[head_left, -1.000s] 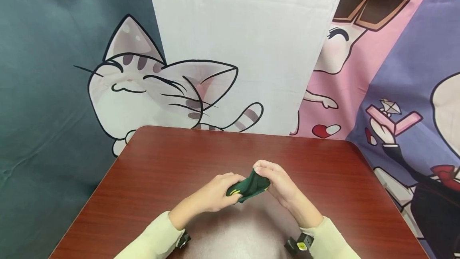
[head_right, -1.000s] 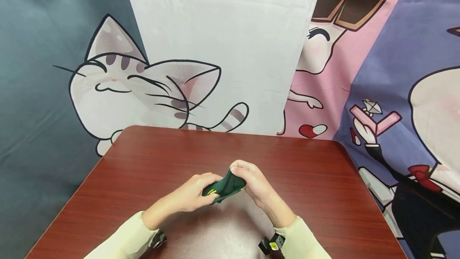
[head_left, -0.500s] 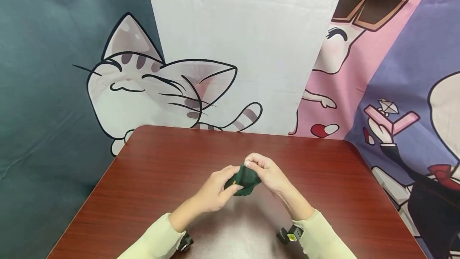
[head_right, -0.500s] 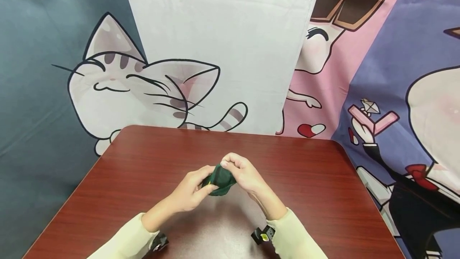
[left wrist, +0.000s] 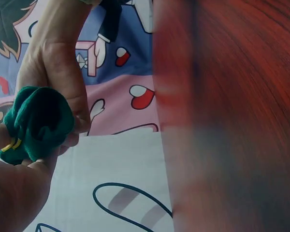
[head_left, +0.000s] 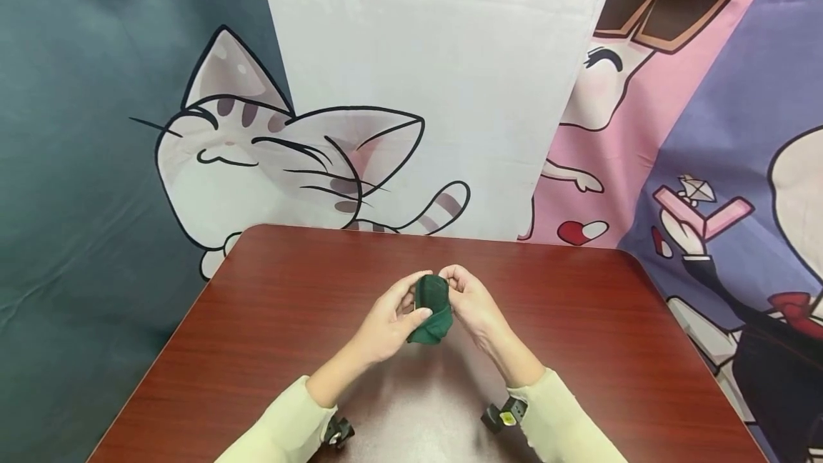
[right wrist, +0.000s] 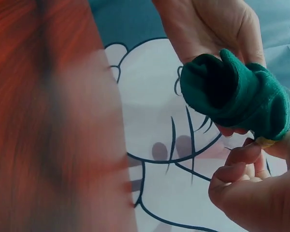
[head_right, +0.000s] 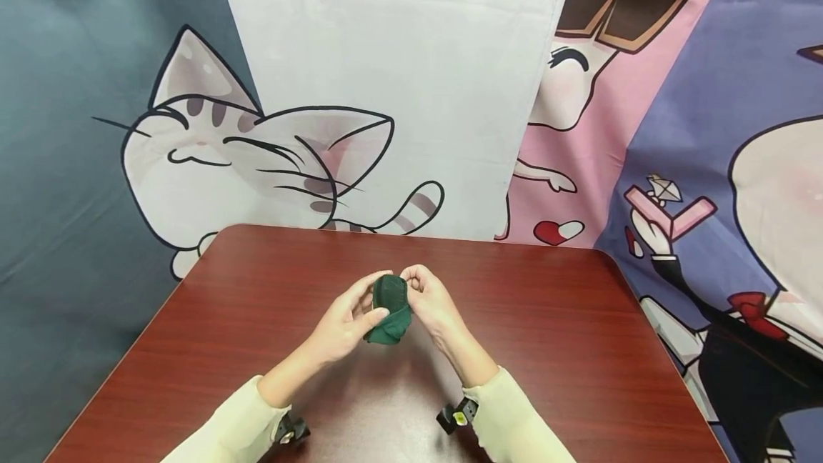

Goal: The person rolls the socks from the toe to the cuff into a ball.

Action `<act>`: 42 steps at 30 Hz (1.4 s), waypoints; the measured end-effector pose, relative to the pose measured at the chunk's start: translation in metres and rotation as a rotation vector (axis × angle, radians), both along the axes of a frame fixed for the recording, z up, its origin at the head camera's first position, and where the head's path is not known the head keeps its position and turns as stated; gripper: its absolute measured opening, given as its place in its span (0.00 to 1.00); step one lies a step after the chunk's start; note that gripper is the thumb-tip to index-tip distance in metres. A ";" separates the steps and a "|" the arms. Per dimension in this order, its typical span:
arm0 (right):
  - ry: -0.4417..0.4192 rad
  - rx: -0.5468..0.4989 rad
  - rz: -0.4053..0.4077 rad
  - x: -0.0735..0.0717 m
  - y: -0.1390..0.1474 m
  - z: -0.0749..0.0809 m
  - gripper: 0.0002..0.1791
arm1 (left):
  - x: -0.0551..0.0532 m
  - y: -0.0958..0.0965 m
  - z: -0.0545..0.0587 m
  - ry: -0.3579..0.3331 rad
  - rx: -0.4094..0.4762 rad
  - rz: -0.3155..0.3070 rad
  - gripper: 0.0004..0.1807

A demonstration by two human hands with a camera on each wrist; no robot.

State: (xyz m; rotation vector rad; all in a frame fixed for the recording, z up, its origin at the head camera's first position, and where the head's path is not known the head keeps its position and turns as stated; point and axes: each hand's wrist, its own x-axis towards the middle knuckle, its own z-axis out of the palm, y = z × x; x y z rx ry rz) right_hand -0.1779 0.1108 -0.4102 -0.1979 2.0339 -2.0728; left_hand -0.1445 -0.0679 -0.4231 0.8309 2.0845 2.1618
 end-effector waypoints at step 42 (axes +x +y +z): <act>1.045 0.328 -0.045 0.006 0.032 -0.018 0.15 | -0.013 -0.015 0.003 -0.261 -0.014 0.056 0.23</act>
